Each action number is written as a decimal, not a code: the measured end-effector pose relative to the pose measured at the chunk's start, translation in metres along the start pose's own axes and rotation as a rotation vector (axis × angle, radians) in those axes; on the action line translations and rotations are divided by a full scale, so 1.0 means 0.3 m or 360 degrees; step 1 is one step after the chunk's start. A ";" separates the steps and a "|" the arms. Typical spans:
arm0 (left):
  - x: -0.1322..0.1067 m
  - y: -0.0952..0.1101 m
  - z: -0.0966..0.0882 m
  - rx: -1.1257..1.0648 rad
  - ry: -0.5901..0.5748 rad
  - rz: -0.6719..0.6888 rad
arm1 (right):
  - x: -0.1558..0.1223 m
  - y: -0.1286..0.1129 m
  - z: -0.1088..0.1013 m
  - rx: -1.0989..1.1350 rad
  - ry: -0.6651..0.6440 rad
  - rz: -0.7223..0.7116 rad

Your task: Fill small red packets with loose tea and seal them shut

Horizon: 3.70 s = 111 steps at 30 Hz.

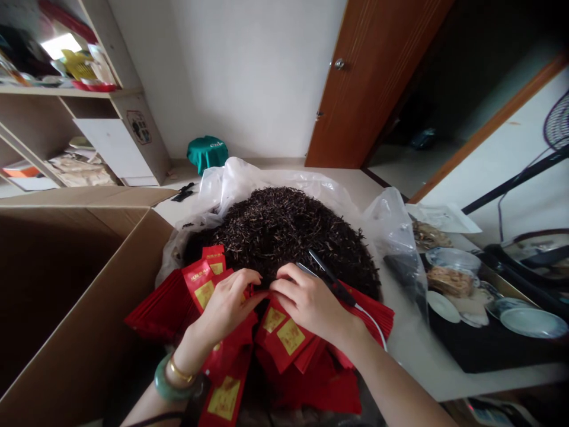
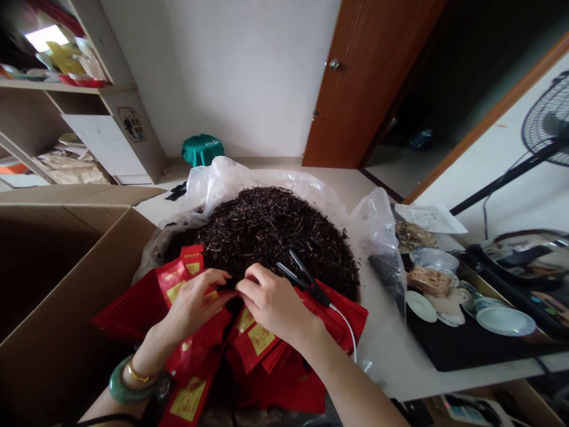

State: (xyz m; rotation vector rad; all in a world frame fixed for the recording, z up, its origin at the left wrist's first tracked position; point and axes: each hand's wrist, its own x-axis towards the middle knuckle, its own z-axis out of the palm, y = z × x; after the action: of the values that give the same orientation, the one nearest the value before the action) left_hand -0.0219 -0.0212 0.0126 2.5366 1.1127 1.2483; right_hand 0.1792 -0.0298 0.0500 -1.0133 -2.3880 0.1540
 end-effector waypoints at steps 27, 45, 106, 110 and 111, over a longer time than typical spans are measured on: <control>0.012 0.014 0.011 -0.0655 -0.0420 -0.0832 | 0.005 0.001 -0.006 0.0314 0.0186 0.0077; 0.017 0.050 0.025 -0.1155 -0.0415 -0.1005 | 0.014 0.006 -0.033 0.0696 0.0430 0.0452; -0.020 0.114 0.098 -0.1327 -0.0407 -0.1010 | -0.006 -0.066 -0.139 0.0078 0.0042 0.0114; -0.019 0.116 0.102 -0.1343 -0.0465 -0.0999 | -0.001 -0.070 -0.135 0.0109 -0.0012 0.0076; -0.017 0.118 0.102 -0.1373 -0.0476 -0.1007 | 0.000 -0.071 -0.134 0.0123 -0.0012 0.0073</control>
State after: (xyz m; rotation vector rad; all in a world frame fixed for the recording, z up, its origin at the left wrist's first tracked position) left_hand 0.0183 -0.0438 0.0028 1.4980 0.9090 0.8593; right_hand 0.1864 -0.0490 0.0907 -1.0335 -2.3475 0.2654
